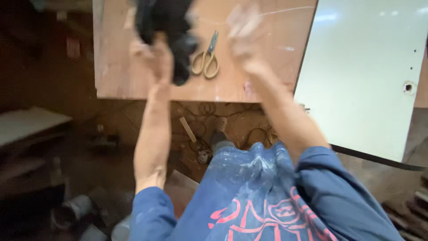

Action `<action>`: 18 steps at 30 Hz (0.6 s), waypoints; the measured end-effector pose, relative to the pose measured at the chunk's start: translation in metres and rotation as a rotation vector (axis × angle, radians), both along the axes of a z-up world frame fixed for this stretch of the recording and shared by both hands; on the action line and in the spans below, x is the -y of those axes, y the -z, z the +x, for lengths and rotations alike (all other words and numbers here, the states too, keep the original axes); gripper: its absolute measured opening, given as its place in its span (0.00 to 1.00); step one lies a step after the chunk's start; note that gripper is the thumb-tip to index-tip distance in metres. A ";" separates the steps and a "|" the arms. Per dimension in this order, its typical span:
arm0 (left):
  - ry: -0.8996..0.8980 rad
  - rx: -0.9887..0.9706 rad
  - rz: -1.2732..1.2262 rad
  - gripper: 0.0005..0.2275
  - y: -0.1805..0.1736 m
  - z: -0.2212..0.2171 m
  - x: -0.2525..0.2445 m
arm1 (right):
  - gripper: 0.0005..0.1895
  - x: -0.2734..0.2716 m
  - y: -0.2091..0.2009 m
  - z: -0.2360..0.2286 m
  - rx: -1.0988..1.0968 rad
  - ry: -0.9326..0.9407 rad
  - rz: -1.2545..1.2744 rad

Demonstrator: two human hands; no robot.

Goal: The person applies black edge banding to the edges of a white cabinet door. They wipe the edges with a cloth, press the banding into place, and trim the excess with shears. The person also wipes a blue metal strip with a cloth.

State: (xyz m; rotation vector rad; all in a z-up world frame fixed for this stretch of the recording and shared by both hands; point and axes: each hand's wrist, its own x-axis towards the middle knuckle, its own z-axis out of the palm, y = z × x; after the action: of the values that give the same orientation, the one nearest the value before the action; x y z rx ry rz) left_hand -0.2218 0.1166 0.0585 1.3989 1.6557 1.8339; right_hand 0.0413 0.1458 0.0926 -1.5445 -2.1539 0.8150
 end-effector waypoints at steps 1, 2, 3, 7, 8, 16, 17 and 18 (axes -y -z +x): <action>-0.048 -0.193 0.021 0.26 -0.004 -0.032 -0.016 | 0.12 0.001 0.023 -0.021 0.036 0.006 -0.008; -0.093 -0.385 0.050 0.30 -0.008 -0.055 -0.034 | 0.12 0.005 0.046 -0.044 0.091 0.005 -0.019; -0.171 -0.437 -0.126 0.30 -0.007 -0.065 -0.044 | 0.13 0.012 0.069 -0.068 0.146 0.021 -0.038; 0.040 -0.439 -0.548 0.41 0.014 -0.063 -0.046 | 0.20 0.021 0.143 -0.128 0.650 0.259 0.129; 0.024 -0.650 -0.573 0.45 0.024 -0.055 -0.047 | 0.24 0.020 0.153 -0.138 0.326 0.595 -0.085; -0.046 -0.578 -0.050 0.21 0.045 0.057 0.022 | 0.25 0.020 0.092 -0.038 -0.172 0.667 -0.627; -0.008 -0.502 -0.026 0.19 0.040 0.076 0.036 | 0.20 0.036 0.078 -0.009 -0.399 0.610 -0.746; 0.030 -0.425 -0.005 0.18 0.034 0.094 0.045 | 0.17 0.055 0.065 0.021 -0.630 0.540 -0.849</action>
State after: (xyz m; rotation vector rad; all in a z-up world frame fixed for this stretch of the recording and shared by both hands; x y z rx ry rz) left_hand -0.1277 0.0719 0.0246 1.9013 1.8100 1.5901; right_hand 0.0619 0.0905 0.0279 -1.7456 -0.8891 1.8157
